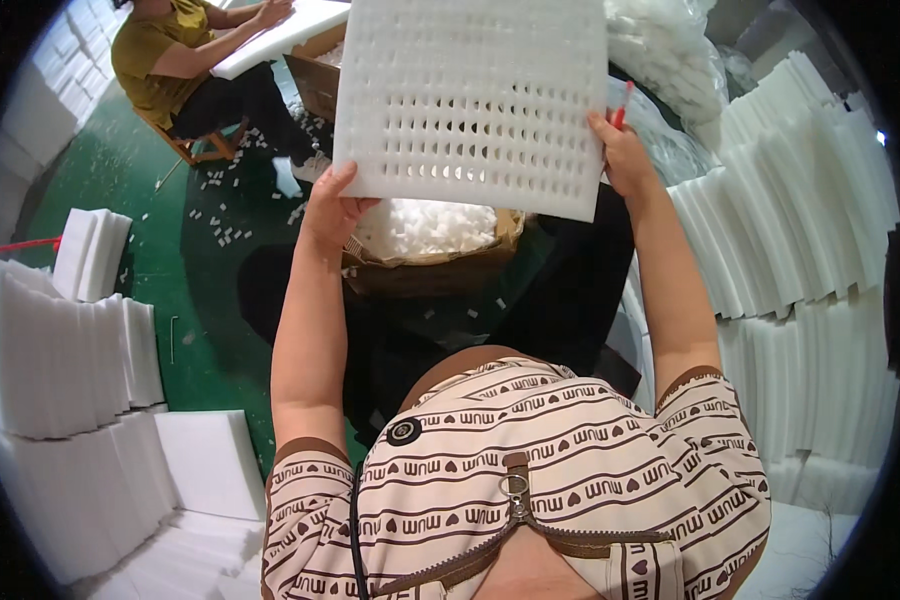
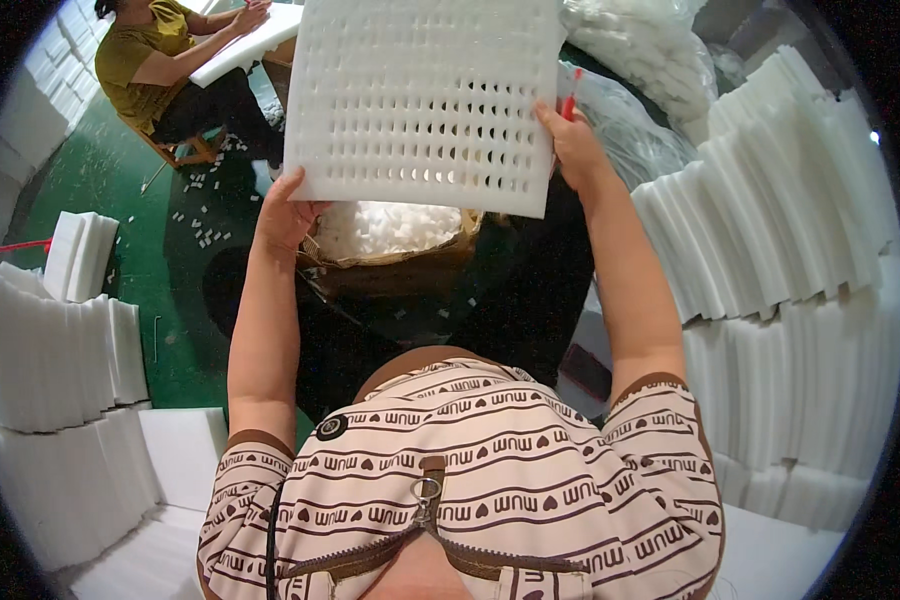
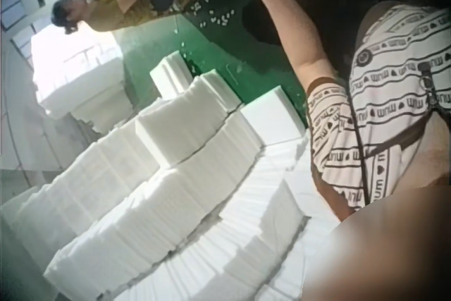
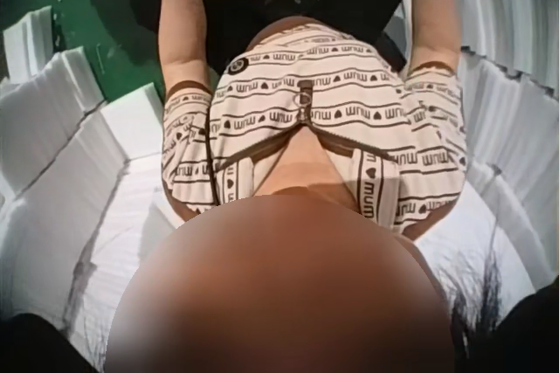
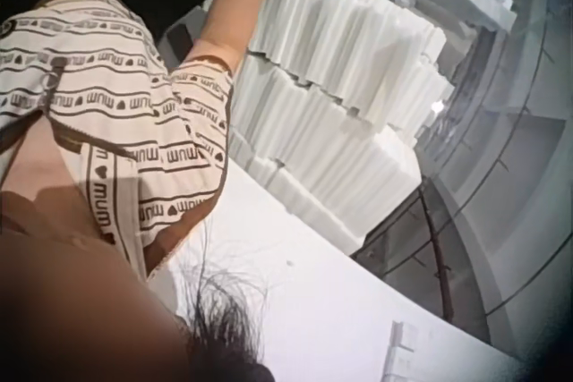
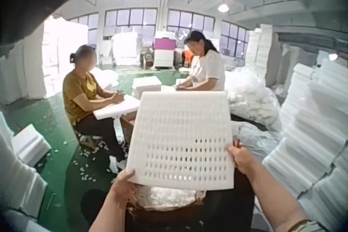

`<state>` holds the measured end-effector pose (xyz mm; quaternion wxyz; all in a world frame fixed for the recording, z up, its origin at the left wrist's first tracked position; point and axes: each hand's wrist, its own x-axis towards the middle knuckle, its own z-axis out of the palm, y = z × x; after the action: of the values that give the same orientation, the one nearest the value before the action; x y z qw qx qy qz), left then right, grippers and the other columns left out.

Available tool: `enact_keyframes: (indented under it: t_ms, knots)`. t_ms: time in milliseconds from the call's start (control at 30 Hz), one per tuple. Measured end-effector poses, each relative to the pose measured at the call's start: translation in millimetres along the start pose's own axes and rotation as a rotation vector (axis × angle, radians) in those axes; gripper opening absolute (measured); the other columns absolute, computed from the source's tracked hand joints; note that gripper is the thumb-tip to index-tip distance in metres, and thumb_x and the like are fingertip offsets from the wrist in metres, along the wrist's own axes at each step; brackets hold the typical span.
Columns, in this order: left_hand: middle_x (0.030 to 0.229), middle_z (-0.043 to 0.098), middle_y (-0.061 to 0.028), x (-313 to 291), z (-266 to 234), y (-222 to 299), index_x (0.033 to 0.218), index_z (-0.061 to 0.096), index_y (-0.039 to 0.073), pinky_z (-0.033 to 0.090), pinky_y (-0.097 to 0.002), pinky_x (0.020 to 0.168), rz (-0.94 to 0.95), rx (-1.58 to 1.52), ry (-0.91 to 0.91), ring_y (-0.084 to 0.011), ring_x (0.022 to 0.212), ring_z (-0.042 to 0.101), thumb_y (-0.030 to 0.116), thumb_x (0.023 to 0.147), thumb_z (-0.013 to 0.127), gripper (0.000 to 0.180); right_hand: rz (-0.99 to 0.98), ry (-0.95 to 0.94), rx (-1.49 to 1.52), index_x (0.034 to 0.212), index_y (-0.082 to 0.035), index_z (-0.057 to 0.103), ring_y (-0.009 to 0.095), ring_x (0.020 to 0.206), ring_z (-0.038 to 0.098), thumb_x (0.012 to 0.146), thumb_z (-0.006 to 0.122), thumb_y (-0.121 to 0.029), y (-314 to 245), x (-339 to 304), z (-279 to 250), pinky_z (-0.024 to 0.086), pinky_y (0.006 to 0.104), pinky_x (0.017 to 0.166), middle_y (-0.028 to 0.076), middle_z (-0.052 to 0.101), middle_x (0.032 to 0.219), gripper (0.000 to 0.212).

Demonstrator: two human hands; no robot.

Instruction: Processing and checking foam packaging sheets by clearing pre-cut holes with a tool.

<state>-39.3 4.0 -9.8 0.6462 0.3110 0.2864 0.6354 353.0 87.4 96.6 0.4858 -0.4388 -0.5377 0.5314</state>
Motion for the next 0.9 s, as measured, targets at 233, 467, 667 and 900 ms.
enact_keyframes:
  t_ms: [233,467,667,900]
  knots:
    - [0.111,0.058,-0.024,-3.0,50.1,22.2,0.125,0.044,-0.008,0.051,-0.0398,0.077,-0.258,0.159,0.273,-0.0322,0.091,0.062,0.025,0.081,0.065,0.059,0.311,-0.172,-0.025,0.102,-0.001,0.06,0.015,0.071,0.059,0.09,0.057,-0.021,38.1,57.9,-12.6,0.048,0.026,0.062,0.01,0.064,0.091,0.024]
    - [0.116,0.054,-0.0286,27.9,37.4,25.5,0.126,0.042,-0.009,0.044,-0.0467,0.086,-0.367,0.342,0.316,-0.0373,0.099,0.057,0.024,0.075,0.068,0.067,-0.074,-0.103,-0.337,0.087,-0.003,0.06,0.012,0.061,0.052,0.092,0.056,-0.024,65.3,85.5,6.3,0.044,0.0257,0.056,0.006,0.059,0.077,0.022]
    - [0.117,0.052,-0.0314,34.6,23.2,-7.1,0.127,0.041,-0.009,0.043,-0.0451,0.088,-0.466,0.261,0.465,-0.0375,0.104,0.054,0.02,0.071,0.068,0.069,-0.221,-0.041,-0.468,0.076,-0.004,0.058,0.01,0.054,0.046,0.093,0.054,-0.026,78.4,98.0,34.6,0.04,0.0244,0.052,0.003,0.054,0.065,0.028]
    - [0.107,0.055,-0.0301,29.2,43.7,-1.0,0.126,0.038,-0.01,0.048,-0.0447,0.082,-0.467,0.188,0.49,-0.0376,0.095,0.058,0.015,0.068,0.066,0.069,0.109,-0.066,-0.075,0.063,-0.005,0.052,0.008,0.052,0.039,0.094,0.051,-0.027,82.8,79.9,88.9,0.033,0.022,0.049,0.001,0.045,0.054,0.039]
